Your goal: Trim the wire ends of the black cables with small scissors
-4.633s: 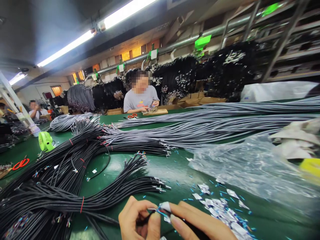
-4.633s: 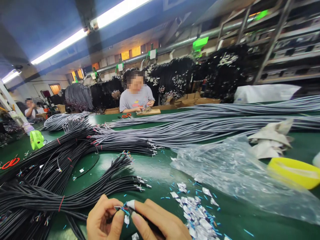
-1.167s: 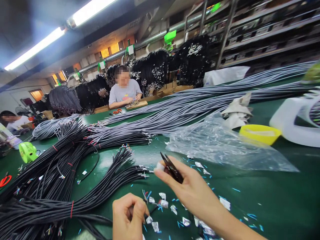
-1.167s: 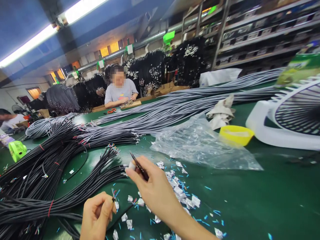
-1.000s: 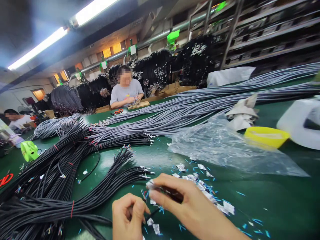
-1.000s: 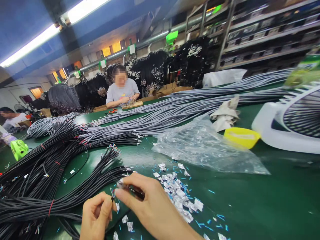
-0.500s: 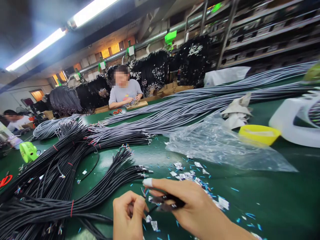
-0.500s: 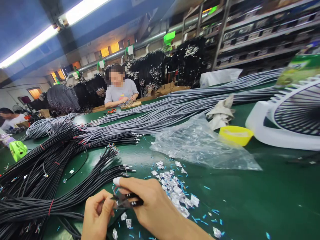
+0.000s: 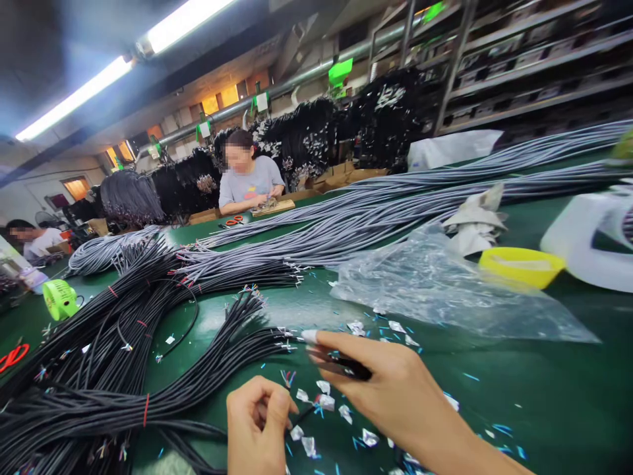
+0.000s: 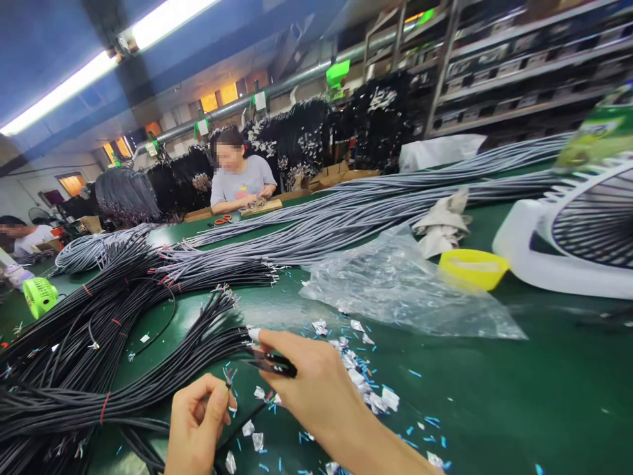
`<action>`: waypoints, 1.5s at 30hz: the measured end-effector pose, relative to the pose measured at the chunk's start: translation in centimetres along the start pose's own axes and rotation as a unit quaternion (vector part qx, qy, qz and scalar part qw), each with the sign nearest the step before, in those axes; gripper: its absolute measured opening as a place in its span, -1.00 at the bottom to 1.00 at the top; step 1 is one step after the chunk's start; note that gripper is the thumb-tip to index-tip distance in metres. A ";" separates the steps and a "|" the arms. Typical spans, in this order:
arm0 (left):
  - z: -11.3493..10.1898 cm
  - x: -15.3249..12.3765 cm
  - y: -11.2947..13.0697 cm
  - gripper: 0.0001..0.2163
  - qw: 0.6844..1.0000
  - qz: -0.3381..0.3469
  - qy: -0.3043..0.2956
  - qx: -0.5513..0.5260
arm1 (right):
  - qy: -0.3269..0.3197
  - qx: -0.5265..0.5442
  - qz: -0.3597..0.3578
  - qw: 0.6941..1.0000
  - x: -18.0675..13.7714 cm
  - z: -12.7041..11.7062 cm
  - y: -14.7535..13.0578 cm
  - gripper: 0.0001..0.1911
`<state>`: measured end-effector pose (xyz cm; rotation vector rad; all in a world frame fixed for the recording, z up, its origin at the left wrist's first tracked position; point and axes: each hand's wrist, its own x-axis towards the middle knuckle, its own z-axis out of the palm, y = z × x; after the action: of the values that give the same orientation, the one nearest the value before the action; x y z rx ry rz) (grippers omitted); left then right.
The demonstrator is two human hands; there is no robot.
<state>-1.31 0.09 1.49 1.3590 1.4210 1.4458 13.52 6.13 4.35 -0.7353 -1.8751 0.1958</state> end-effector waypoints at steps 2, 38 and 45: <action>0.0 0.0 0.0 -0.47 1.000 -0.001 0.010 -0.013 | -0.055 0.030 0.037 0.997 0.1 0.0 -0.1 -0.77; 1.0 -0.4 -0.7 -0.83 0.936 0.294 0.148 0.126 | -0.118 0.166 0.201 0.958 -1.6 0.8 -2.1 -0.81; 0.9 -0.5 -0.7 -0.82 0.933 0.295 0.145 0.150 | -0.096 0.157 0.165 0.969 -2.3 1.3 -1.2 -0.82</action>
<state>-0.53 -0.04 0.54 1.9487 1.5362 1.9311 12.42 4.12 2.55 -0.8248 -1.8304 0.7838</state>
